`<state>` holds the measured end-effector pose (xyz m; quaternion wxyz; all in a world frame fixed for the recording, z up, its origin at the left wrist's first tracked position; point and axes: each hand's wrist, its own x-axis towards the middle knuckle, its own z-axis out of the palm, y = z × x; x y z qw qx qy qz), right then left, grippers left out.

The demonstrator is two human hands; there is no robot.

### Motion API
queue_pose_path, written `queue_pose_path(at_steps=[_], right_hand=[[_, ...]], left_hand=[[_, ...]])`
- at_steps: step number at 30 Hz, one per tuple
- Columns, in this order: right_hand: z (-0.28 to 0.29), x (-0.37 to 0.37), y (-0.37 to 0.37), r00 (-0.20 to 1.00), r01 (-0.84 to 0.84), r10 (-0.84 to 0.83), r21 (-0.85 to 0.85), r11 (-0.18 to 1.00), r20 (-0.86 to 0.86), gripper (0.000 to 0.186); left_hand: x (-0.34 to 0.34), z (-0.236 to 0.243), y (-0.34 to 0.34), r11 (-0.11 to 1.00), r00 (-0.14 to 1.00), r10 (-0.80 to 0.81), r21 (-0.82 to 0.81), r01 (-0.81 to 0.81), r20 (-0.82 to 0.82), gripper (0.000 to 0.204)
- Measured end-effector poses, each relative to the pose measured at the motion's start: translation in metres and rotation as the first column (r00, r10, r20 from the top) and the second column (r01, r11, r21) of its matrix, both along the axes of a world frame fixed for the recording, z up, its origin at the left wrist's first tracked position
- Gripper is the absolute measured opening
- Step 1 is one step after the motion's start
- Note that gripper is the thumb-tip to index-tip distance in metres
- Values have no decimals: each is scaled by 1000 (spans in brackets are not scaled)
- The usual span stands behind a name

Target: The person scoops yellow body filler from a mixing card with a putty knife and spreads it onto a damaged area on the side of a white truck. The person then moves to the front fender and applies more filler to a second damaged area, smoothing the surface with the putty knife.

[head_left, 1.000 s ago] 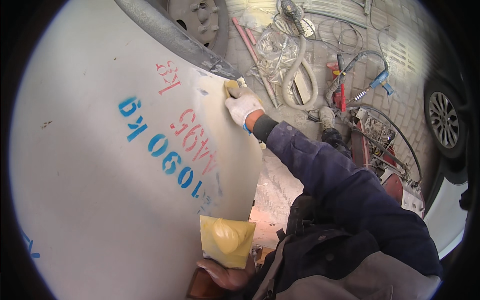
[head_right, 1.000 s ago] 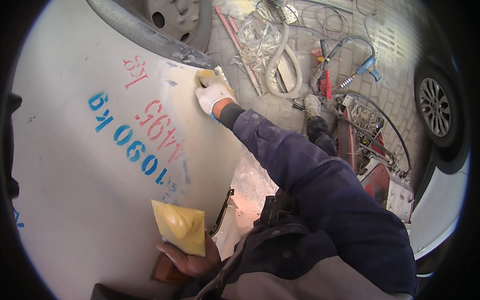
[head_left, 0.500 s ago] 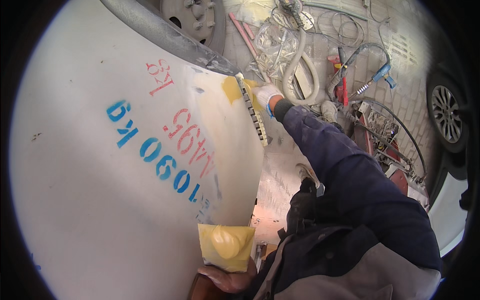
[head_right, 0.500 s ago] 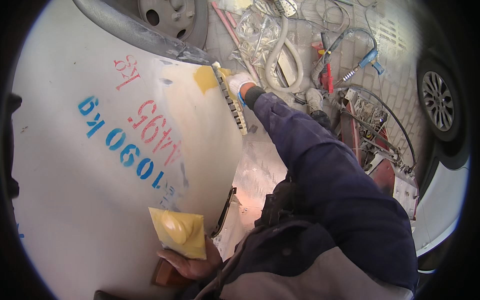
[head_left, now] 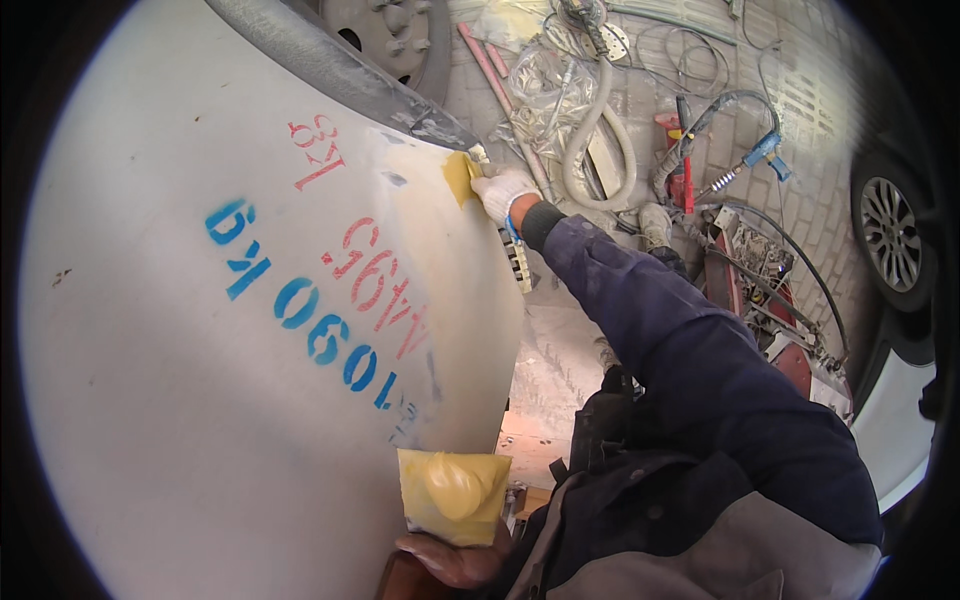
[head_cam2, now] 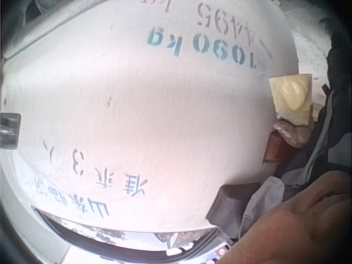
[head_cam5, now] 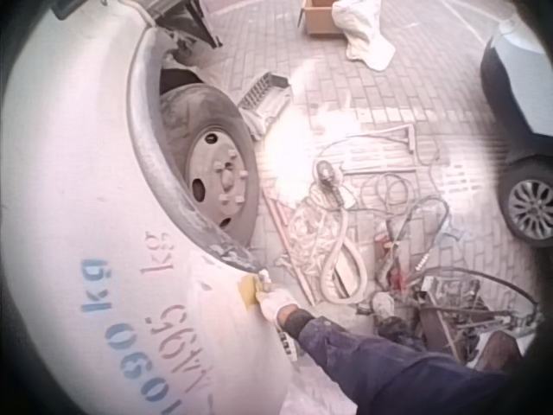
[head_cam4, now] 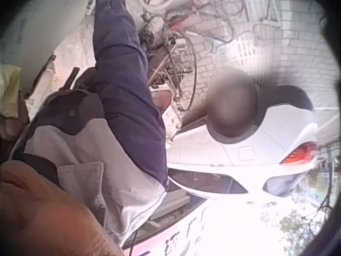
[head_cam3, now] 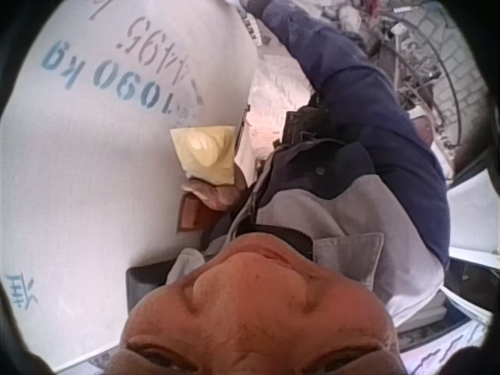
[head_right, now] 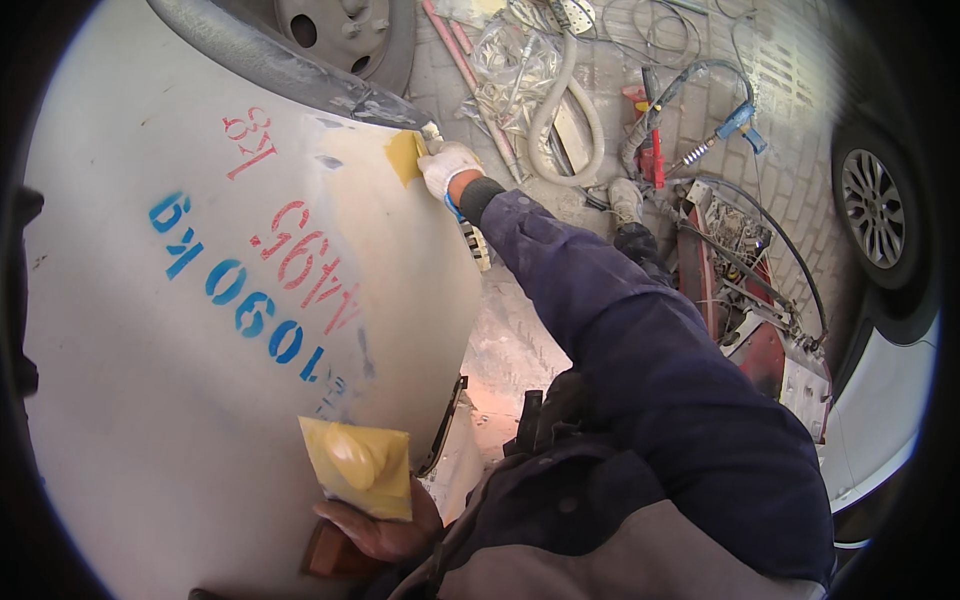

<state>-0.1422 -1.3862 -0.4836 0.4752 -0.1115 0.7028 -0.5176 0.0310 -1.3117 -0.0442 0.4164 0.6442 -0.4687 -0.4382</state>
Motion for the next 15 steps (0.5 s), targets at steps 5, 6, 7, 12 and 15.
queue_pose_path(at_steps=[5,6,7,12,15], right_hand=[[14,-14,44,753,359,-255,-54,932,606,40],[7,-17,49,839,250,-229,23,968,494,38],[-3,-18,53,901,197,-201,52,979,384,37],[-52,6,13,1000,-5,6,167,986,-7,39],[-45,10,-8,995,100,-96,174,980,-32,35]], left_hand=[[21,12,-7,527,238,-442,36,849,865,75],[24,13,-5,452,112,-298,37,891,948,79],[25,14,-2,497,67,-219,53,866,973,84],[21,12,2,555,29,-115,40,831,993,91],[13,7,-2,686,411,-387,-39,726,825,83]])
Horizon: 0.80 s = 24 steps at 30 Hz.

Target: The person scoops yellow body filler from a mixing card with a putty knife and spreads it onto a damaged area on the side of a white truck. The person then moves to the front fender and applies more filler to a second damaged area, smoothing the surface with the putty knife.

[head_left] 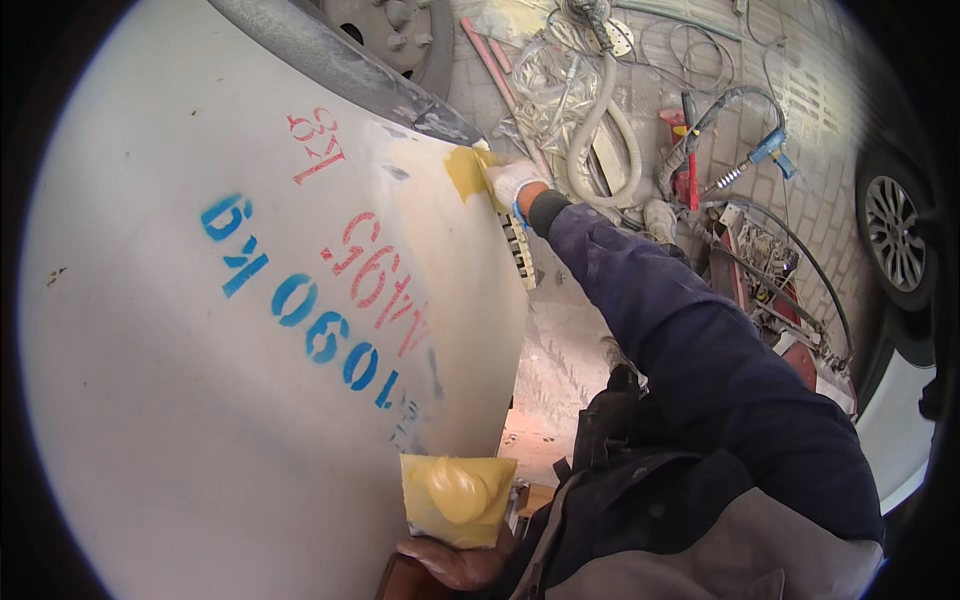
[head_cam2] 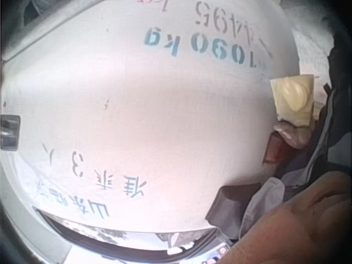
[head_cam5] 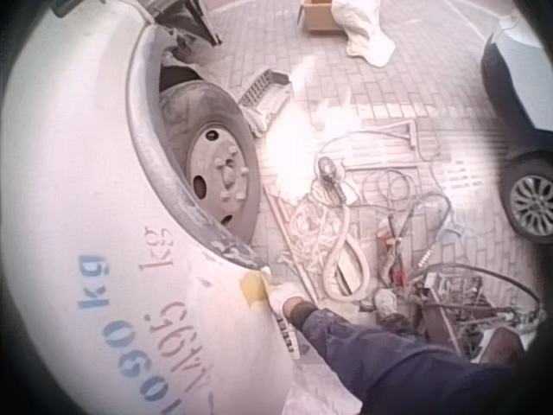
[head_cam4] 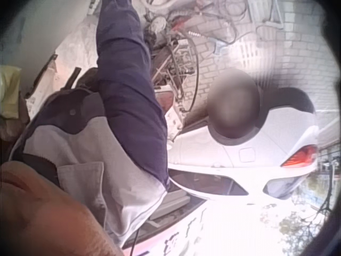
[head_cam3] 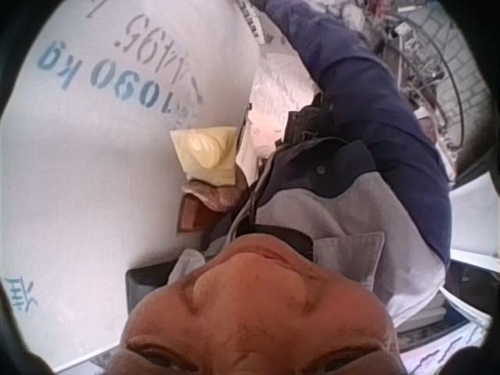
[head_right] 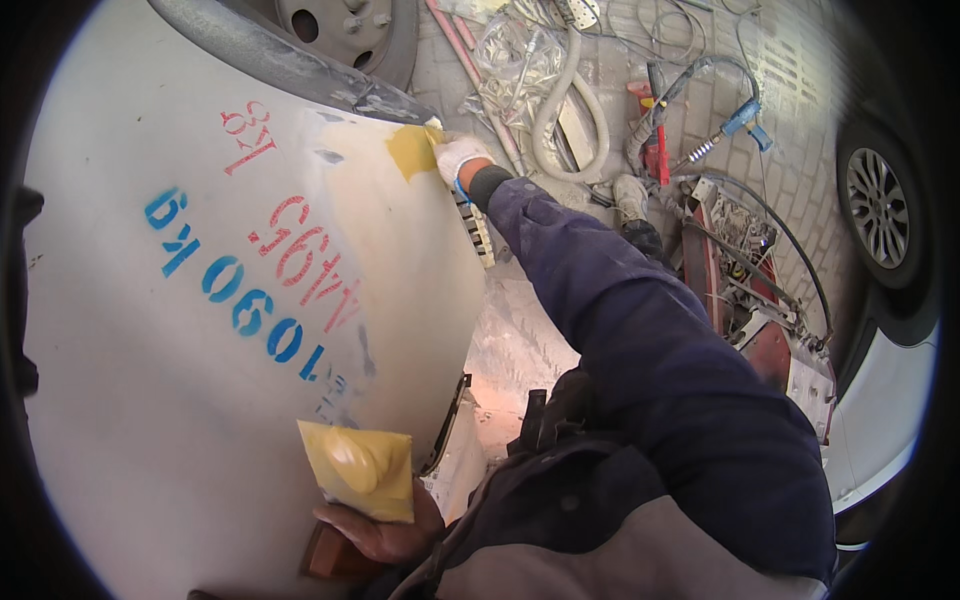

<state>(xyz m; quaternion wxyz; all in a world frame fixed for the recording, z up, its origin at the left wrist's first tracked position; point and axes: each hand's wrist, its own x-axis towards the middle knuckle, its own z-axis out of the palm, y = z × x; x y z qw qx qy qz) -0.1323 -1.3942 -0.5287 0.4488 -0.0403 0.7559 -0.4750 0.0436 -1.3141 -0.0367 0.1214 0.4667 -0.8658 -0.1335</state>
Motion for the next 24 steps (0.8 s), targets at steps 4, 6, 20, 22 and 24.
queue_pose_path(at_steps=[4,6,20,22,24], right_hand=[[42,-9,0,972,67,-36,-123,990,234,31],[53,-13,14,961,83,-30,-182,980,276,31],[25,-18,1,953,103,-87,-41,994,291,37],[47,-22,-3,959,114,-96,-50,992,267,36],[67,-22,-6,891,284,-194,-173,943,410,37]], left_hand=[[-13,-4,2,785,653,580,549,-287,-488,76],[-18,-5,3,690,434,712,668,-281,-553,76],[7,1,-3,984,983,-145,-88,155,117,81],[9,2,-3,970,968,-182,-129,206,174,85],[10,2,-5,961,959,-273,-30,276,69,85]])
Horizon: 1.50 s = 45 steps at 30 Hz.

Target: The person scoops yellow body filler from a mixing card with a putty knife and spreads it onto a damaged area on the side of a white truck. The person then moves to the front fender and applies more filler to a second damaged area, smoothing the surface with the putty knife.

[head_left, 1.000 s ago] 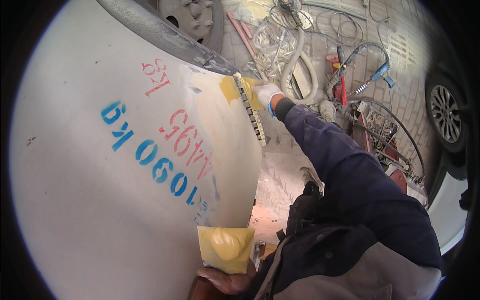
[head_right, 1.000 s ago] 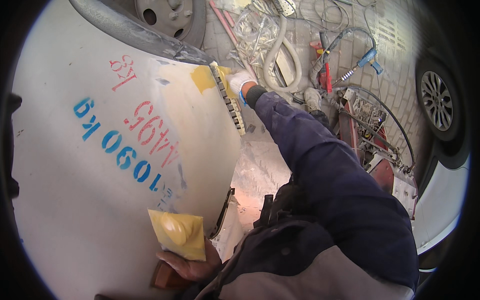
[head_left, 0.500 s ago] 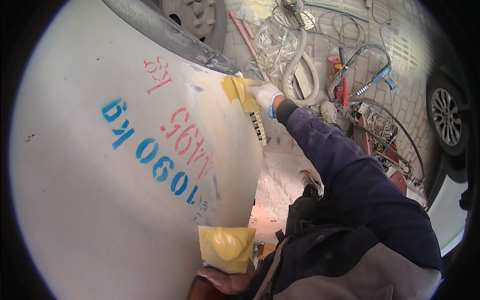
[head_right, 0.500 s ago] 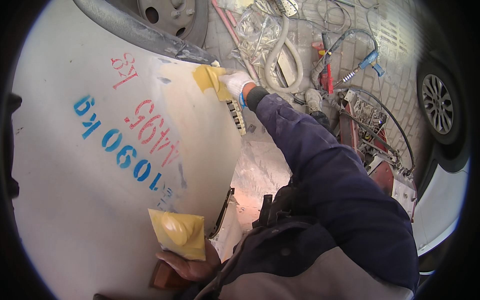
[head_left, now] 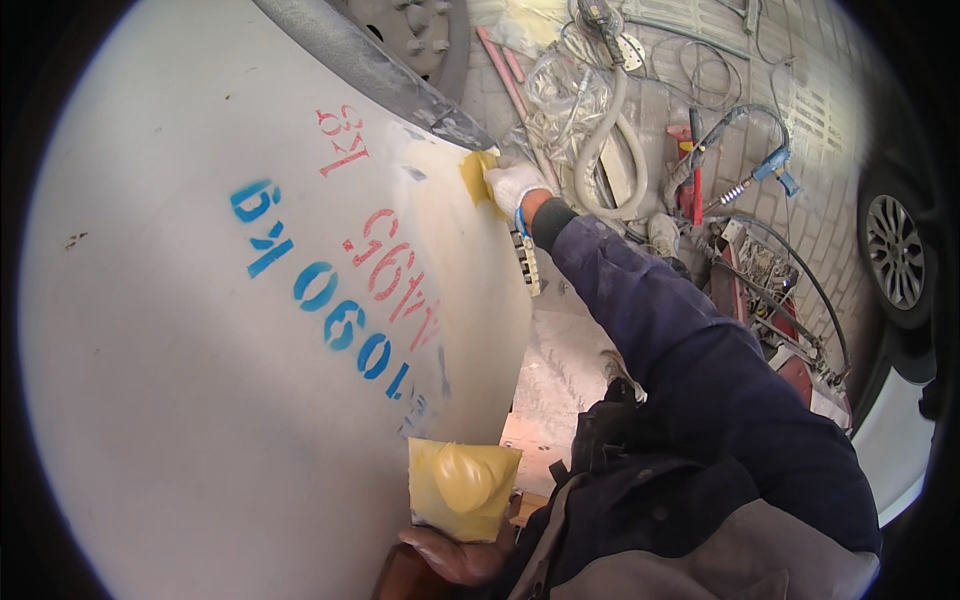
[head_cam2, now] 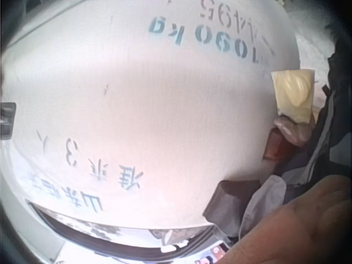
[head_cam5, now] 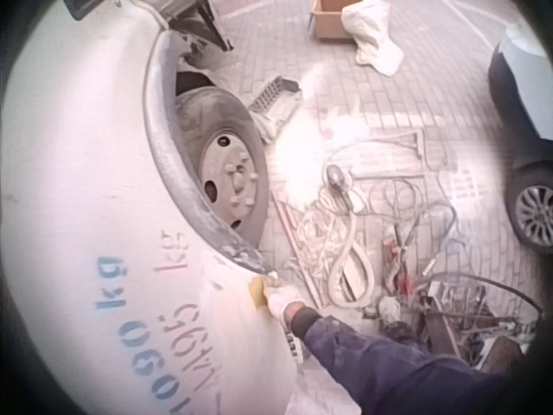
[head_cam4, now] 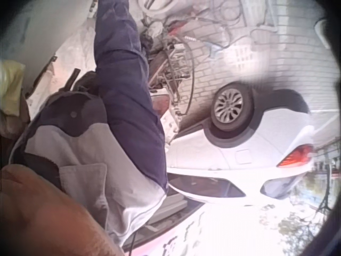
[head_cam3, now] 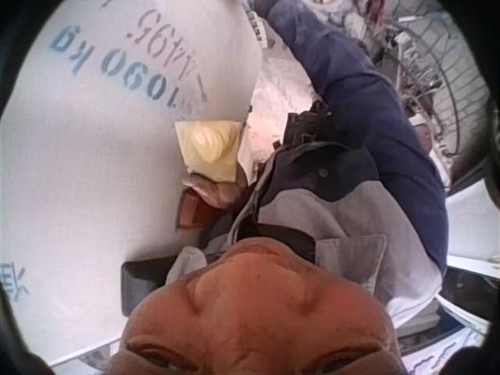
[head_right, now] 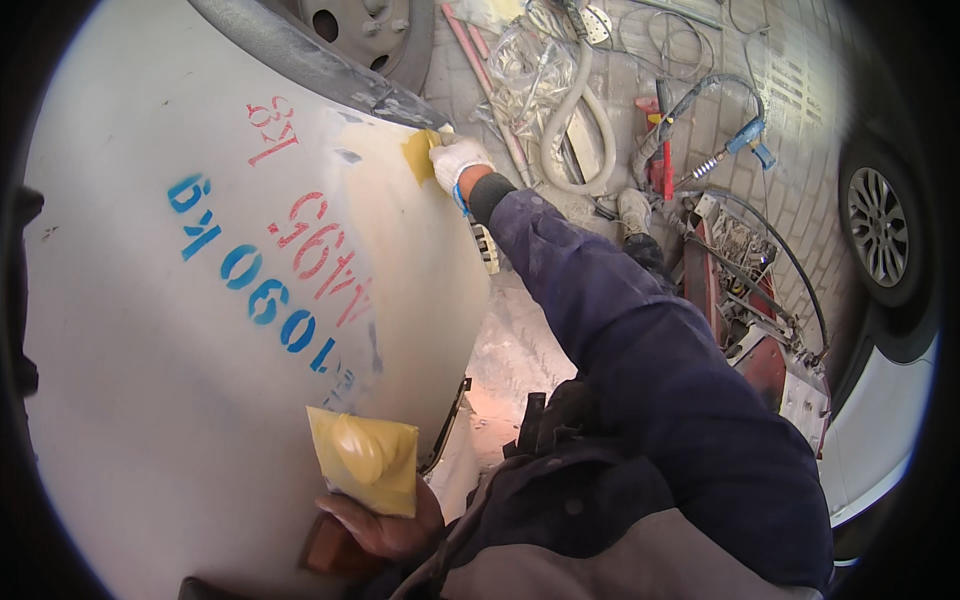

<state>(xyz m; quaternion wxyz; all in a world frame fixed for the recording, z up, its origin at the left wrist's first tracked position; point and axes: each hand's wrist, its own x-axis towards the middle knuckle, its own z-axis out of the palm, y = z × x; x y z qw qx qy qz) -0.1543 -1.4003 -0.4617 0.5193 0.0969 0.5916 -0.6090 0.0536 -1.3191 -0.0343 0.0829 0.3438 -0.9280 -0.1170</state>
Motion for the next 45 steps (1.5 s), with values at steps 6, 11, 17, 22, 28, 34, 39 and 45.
queue_pose_path(at_steps=[6,11,17,22,28,34,39,45], right_hand=[[63,-11,-2,972,-39,53,64,997,-228,36],[129,-17,5,928,-93,116,81,992,-354,40],[191,11,29,834,-64,63,18,998,-549,43],[219,18,97,936,-184,121,-168,968,-331,42],[310,1,218,680,-18,-64,-104,994,-731,36],[372,8,230,417,-231,-247,-365,902,-875,38],[382,47,222,257,-290,-229,-301,909,-939,31],[309,57,240,787,-176,-116,-400,899,-606,35]], left_hand=[[-9,-1,-1,983,986,85,173,-60,-140,71],[-27,2,8,945,943,325,63,-320,-78,57],[-48,-1,11,580,604,783,531,-618,-152,61],[-52,0,6,329,466,859,927,-182,-213,63],[-50,-4,13,393,615,730,919,-22,-298,64],[-39,14,18,884,979,205,434,-176,-21,59],[-36,15,26,830,888,314,551,-85,-336,54],[-28,20,25,962,930,248,178,-205,-270,70]])
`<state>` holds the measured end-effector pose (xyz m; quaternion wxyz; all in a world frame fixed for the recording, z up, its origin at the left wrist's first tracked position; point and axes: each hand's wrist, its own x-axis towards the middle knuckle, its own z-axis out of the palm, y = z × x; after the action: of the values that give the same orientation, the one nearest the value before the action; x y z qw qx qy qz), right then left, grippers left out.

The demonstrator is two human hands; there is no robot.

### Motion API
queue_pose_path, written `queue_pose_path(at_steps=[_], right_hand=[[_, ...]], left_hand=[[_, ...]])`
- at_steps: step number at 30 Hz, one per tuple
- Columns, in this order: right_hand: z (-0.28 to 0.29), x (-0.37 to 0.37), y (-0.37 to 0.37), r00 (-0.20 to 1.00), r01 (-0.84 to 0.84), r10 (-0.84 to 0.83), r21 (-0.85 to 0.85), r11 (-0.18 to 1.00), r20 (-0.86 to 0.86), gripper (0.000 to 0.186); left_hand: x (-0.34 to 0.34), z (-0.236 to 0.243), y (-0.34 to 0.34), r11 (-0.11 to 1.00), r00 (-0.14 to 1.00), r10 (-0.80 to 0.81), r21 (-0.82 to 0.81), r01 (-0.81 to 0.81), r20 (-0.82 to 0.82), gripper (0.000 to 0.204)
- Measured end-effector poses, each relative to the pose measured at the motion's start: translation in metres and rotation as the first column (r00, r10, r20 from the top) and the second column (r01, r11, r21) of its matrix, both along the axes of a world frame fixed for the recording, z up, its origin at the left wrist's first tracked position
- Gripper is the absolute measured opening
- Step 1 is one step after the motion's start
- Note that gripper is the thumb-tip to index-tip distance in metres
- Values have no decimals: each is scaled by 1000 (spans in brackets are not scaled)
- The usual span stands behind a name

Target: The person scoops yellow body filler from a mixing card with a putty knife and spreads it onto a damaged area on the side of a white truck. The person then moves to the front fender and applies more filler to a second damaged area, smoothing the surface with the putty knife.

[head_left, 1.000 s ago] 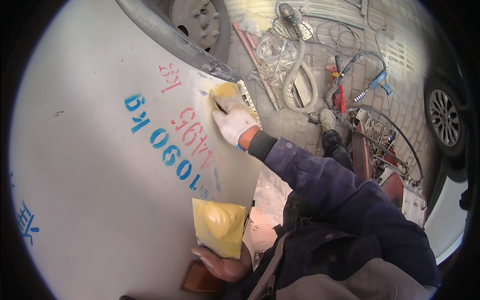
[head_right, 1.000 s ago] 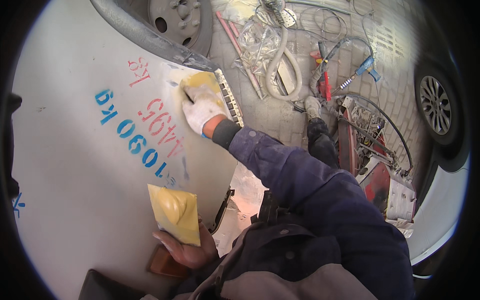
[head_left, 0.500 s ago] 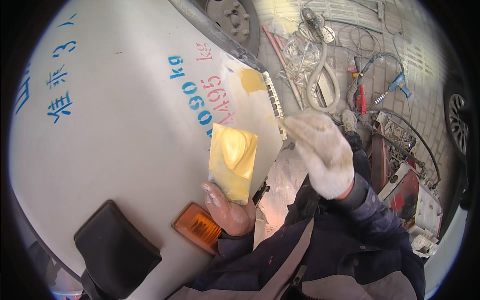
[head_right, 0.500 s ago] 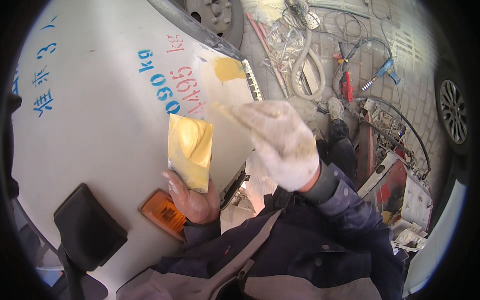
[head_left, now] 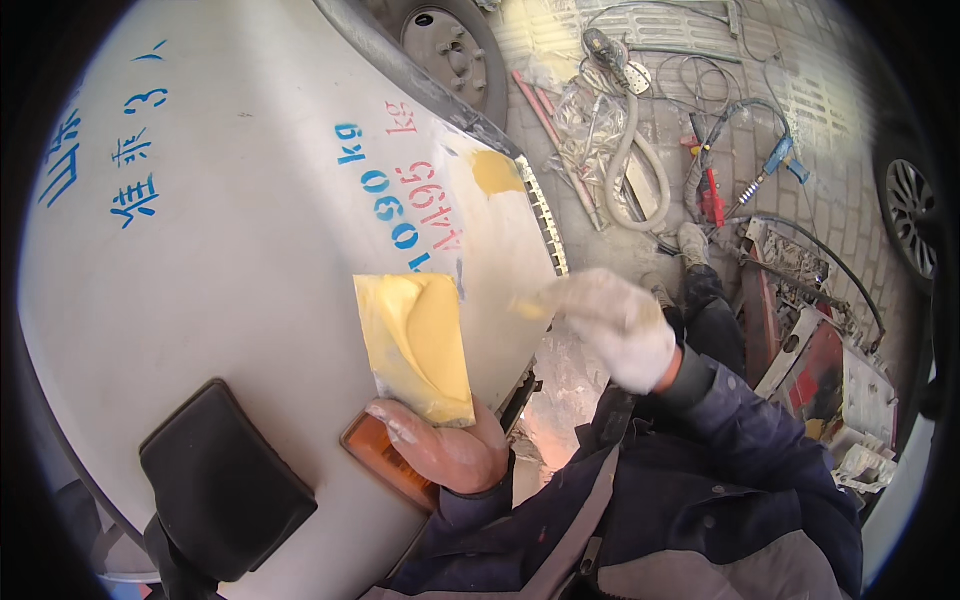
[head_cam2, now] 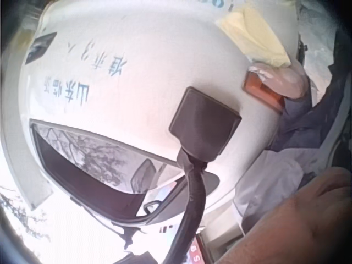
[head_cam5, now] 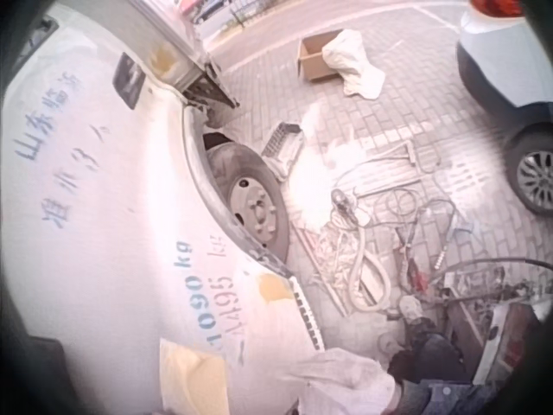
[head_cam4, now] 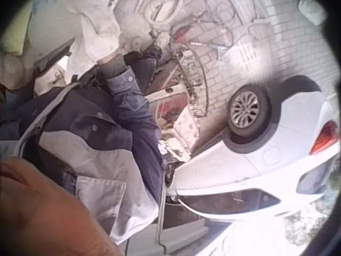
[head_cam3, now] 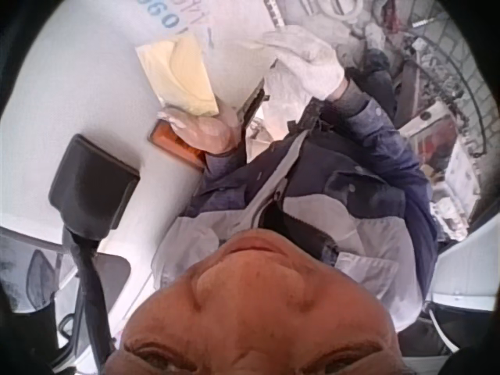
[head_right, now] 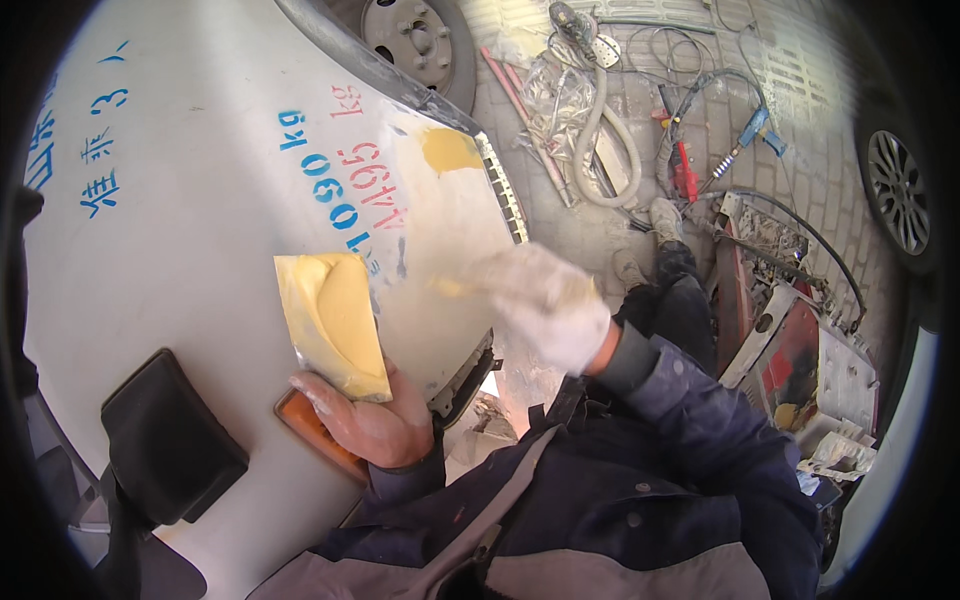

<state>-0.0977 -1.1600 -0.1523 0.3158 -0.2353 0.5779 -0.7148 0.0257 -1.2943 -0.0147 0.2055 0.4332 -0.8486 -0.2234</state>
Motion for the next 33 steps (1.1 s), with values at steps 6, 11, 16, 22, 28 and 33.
queue_pose_path(at_steps=[6,11,16,22,28,33], right_hand=[[-144,-42,-94,827,75,-151,160,984,541,35],[-221,-74,-183,968,104,-174,338,935,182,37],[-247,-75,-228,785,159,-224,162,974,577,35],[-246,-65,-243,929,258,-293,171,951,228,36],[-211,-53,-237,961,203,-241,249,947,133,39],[-172,-22,-201,975,219,-203,241,945,-88,34]], left_hand=[[8,-11,5,955,935,284,149,-256,-215,89],[6,-18,-10,807,843,444,544,-230,-303,83],[16,-25,-8,813,829,465,521,-261,-311,80],[10,-25,-6,976,987,155,151,-158,30,57],[7,-21,-4,938,974,224,266,-222,21,57],[14,-24,-12,968,930,-143,-150,203,338,81]])
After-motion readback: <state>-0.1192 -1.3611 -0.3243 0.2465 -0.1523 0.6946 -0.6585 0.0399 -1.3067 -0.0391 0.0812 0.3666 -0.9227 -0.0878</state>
